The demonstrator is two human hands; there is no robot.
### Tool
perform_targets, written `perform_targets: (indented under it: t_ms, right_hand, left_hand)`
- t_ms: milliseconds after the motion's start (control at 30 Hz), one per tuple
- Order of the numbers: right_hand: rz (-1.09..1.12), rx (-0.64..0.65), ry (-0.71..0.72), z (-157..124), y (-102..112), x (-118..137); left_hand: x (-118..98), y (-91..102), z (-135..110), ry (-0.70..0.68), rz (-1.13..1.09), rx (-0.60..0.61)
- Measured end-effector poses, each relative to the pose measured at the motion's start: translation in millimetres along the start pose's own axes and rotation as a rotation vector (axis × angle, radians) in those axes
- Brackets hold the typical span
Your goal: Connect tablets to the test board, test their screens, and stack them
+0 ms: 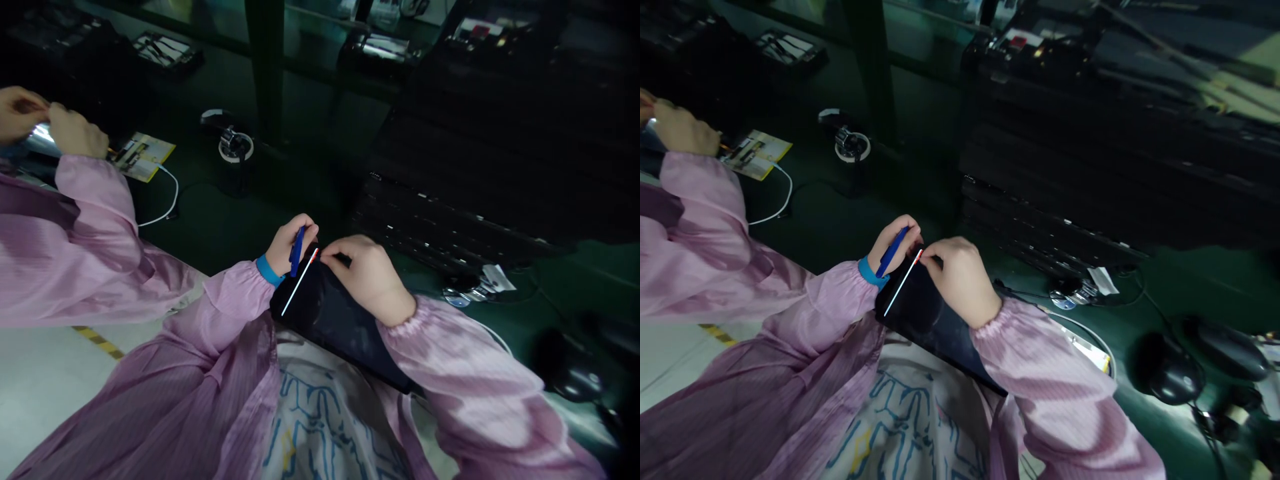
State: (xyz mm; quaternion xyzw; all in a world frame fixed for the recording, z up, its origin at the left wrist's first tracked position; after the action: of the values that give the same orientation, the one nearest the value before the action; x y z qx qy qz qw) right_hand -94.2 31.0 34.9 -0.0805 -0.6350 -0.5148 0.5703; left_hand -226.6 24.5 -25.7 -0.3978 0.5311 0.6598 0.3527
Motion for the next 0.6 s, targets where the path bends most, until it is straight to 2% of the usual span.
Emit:
perform_targets:
  t_ms: [200,300,433,500,600]
  right_hand:
    - [0.231,0.107,0.083,-71.2,-3.8,46.6]
    - [0.360,0.187,0.150,-95.5,-3.1,64.2]
    - [0.461,0.246,0.228,-114.8,20.8,70.6]
    - [0.395,0.140,0.201,-123.0,44.1,59.3]
    - [0.249,-0.226,0.021,-143.7,87.7,20.4]
  left_hand:
    - [0.5,-0.6,2.2,0.021,0.023,0.015]
    - [-1.6,0.1,3.7,0.002,0.065,0.011]
    - [-7.1,1.9,5.0,-0.035,0.153,0.005]
    - [-10.2,2.3,5.6,-0.050,0.192,0.009]
    - [-13.3,2.3,7.0,-0.051,0.221,0.013]
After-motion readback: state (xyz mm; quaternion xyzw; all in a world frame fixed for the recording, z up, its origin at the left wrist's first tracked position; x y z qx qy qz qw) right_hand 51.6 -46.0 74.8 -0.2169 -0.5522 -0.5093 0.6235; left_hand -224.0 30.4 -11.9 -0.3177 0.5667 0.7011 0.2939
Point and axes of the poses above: each hand's wrist, its own z-axis towards the middle knuckle, its own y-axis out of the back of the hand, x = y × z, the point moved 7 cm from there along z, towards the middle knuckle, and after that the axes turned 13 degrees about z, right-handed, at the moved point
